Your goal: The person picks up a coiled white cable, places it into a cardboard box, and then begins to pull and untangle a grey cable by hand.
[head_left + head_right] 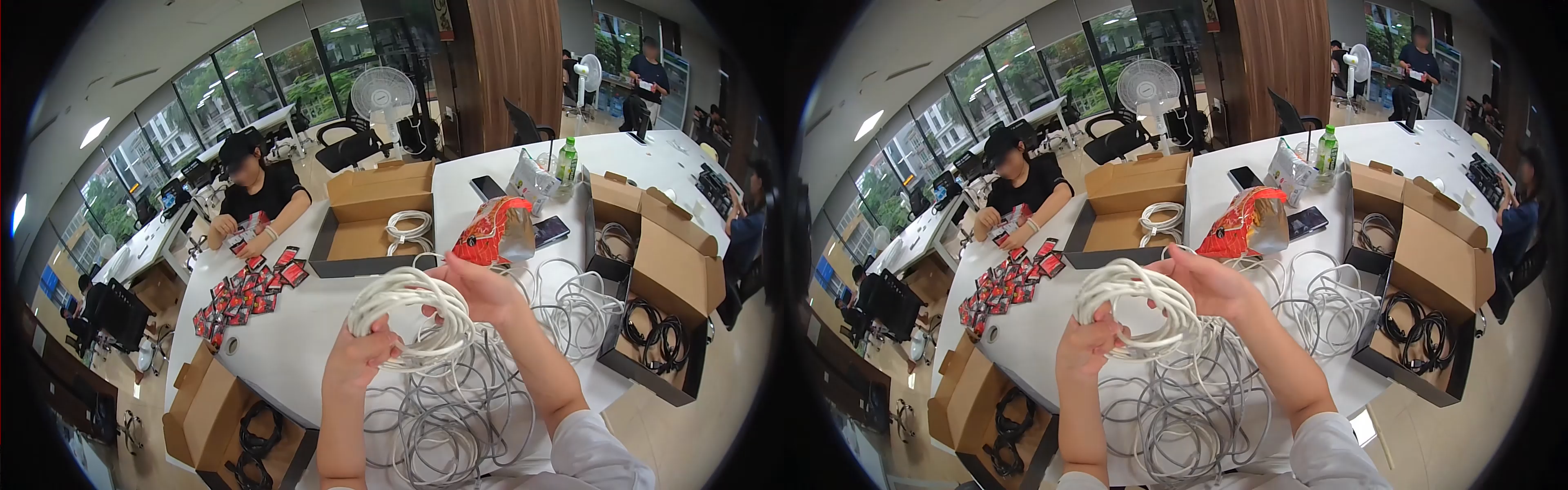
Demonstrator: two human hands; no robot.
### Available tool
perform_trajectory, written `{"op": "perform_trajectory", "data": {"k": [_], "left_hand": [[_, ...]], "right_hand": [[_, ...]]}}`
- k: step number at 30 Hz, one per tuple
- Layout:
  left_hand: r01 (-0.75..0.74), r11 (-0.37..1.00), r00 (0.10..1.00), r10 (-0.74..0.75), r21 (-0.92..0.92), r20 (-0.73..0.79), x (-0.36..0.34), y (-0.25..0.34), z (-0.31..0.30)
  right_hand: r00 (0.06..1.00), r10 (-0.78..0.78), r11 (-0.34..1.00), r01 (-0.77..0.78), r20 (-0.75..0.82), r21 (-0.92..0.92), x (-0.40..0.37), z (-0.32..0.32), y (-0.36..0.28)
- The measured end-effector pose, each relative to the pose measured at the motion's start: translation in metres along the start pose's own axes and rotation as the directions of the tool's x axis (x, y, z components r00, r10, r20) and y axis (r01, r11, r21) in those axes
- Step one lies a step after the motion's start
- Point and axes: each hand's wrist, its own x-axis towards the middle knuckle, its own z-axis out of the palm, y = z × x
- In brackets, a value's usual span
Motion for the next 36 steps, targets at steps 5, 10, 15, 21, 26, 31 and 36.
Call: {"op": "perform_trajectory", "data": {"k": [5,10,15,21,26,31,36], "left_hand": [[0.063,0.995,0.997,-0.066,0.077,0.032,-0.001,-0.004,0.01],[0.044,0.999,0.998,-0.045,-0.013,-0.039,0.002,-0.003,0.015],[0.071,0.997,0.997,-0.071,0.017,0.015,0.01,-0.019,0.013],[0.183,0.979,0.982,-0.178,-0.092,0.06,0.016,-0.026,0.013],[0.271,0.953,0.957,-0.253,-0.133,0.139,0.018,-0.028,0.016],[0.333,0.936,0.921,-0.297,-0.113,0.252,0.021,-0.042,0.016],[0.371,0.927,0.902,-0.346,-0.052,0.259,0.025,-0.049,0.017]], "right_hand": [[0.996,0.052,0.966,-0.068,0.072,0.249,0.01,-0.03,0.028],[0.753,-0.267,0.962,0.245,-0.601,-0.12,0.017,0.003,0.012],[0.523,-0.587,0.798,0.5,-0.617,-0.336,0.011,-0.02,0.005],[0.313,-0.835,0.544,0.592,-0.453,-0.594,0.003,-0.004,-0.004],[0.422,-0.845,0.535,0.68,-0.33,-0.502,-0.001,0.0,-0.005],[0.531,-0.829,0.52,0.619,-0.175,-0.588,-0.006,0.001,-0.006],[0.677,-0.731,0.583,0.554,-0.086,-0.594,-0.009,-0.002,-0.006]]}}
